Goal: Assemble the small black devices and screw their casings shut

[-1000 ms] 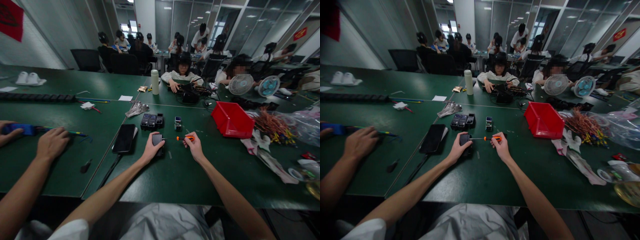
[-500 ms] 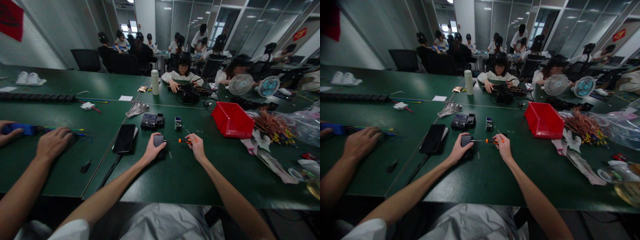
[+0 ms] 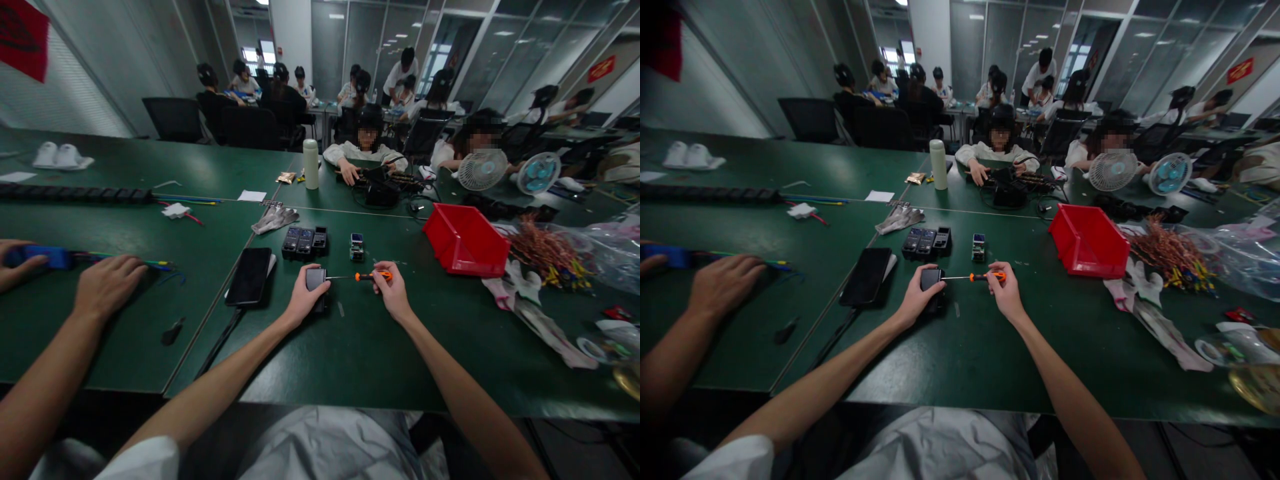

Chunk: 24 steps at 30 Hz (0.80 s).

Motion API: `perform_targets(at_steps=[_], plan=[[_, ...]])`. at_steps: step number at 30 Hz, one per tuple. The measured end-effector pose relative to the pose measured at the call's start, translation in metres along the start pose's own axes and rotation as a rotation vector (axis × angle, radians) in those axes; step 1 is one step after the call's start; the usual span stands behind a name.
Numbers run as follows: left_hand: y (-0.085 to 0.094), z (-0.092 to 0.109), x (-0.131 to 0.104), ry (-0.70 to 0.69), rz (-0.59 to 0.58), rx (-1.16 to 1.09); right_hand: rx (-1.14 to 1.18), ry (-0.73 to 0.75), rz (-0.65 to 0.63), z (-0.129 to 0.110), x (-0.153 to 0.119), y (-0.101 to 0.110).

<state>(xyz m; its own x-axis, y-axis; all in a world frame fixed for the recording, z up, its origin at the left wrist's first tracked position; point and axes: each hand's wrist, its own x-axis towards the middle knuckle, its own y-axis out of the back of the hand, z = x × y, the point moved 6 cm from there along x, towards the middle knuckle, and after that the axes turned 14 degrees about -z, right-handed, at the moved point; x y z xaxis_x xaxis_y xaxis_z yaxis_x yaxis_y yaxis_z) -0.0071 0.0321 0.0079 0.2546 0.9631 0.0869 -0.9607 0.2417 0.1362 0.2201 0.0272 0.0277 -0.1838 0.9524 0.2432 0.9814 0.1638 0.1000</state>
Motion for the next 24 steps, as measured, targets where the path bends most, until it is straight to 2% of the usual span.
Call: perform_targets(at_steps=[7, 13, 19, 24], plan=[[0.001, -0.001, 0.001, 0.014, 0.013, 0.012, 0.022, 0.026, -0.052, -0.001, 0.001, 0.000], [0.000, 0.003, -0.001, -0.032, -0.006, 0.109, -0.010, -0.120, -0.092, 0.005, 0.000, 0.001], [-0.004, 0.011, -0.003, -0.083, -0.052, 0.153, 0.089, -0.225, -0.194, 0.010, 0.002, 0.000], [-0.002, 0.012, -0.003, -0.080, -0.035, 0.165, 0.047, -0.228, -0.274, 0.009, 0.002, -0.005]])
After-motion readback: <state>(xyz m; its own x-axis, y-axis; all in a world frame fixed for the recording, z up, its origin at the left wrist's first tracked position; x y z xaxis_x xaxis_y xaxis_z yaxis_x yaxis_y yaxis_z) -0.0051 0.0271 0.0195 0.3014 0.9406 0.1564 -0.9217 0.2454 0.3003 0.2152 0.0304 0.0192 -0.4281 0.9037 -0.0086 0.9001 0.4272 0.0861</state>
